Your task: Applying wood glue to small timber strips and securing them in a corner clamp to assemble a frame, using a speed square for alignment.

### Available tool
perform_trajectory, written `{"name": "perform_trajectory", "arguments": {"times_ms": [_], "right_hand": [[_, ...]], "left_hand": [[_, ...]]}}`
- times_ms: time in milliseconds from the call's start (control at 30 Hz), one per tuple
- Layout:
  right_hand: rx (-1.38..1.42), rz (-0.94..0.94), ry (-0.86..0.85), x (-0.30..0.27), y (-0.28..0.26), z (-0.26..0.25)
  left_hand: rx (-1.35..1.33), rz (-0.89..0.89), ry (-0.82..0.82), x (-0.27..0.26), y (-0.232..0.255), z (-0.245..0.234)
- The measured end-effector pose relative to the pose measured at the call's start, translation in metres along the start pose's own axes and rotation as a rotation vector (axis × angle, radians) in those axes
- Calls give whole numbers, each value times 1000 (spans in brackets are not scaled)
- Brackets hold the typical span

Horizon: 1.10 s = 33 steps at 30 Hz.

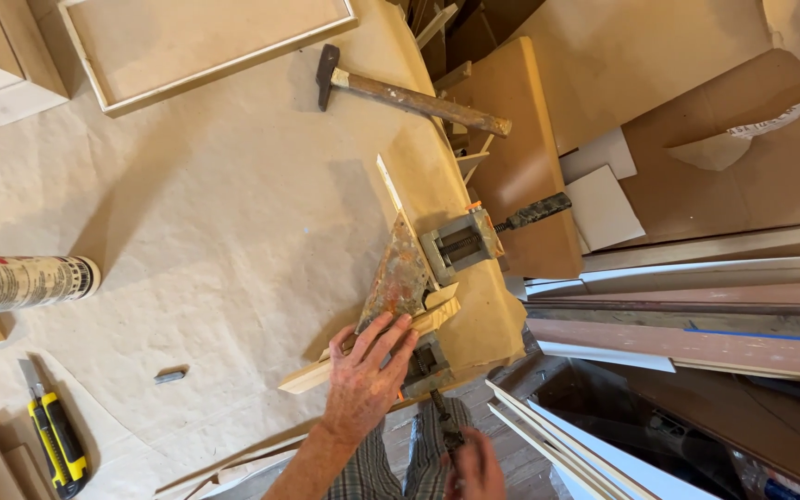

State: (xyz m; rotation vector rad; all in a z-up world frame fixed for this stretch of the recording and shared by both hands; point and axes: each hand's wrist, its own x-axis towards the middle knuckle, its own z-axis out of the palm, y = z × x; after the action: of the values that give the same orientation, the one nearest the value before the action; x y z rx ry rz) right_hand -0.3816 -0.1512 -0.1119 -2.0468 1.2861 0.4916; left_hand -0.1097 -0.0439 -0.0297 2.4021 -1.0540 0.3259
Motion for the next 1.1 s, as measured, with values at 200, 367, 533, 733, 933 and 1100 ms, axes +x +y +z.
{"name": "perform_trajectory", "arguments": {"times_ms": [200, 367, 533, 733, 933, 1100], "right_hand": [[304, 196, 127, -3, -27, -5], [1716, 881, -917, 44, 51, 24], [1537, 1019, -1000, 38, 19, 0], [214, 256, -78, -8, -88, -55], [419, 413, -145, 22, -41, -18], [1432, 672, -1016, 36, -30, -41]], "left_hand": [[-3, -3, 0, 3, 0, -2], [8, -3, -23, 2, 1, -4], [-19, -2, -15, 0, 1, -8], [0, -45, -7, -2, 7, -7], [-12, -49, -10, -1, 4, -8], [-21, -28, -2, 3, 3, -12]]}}
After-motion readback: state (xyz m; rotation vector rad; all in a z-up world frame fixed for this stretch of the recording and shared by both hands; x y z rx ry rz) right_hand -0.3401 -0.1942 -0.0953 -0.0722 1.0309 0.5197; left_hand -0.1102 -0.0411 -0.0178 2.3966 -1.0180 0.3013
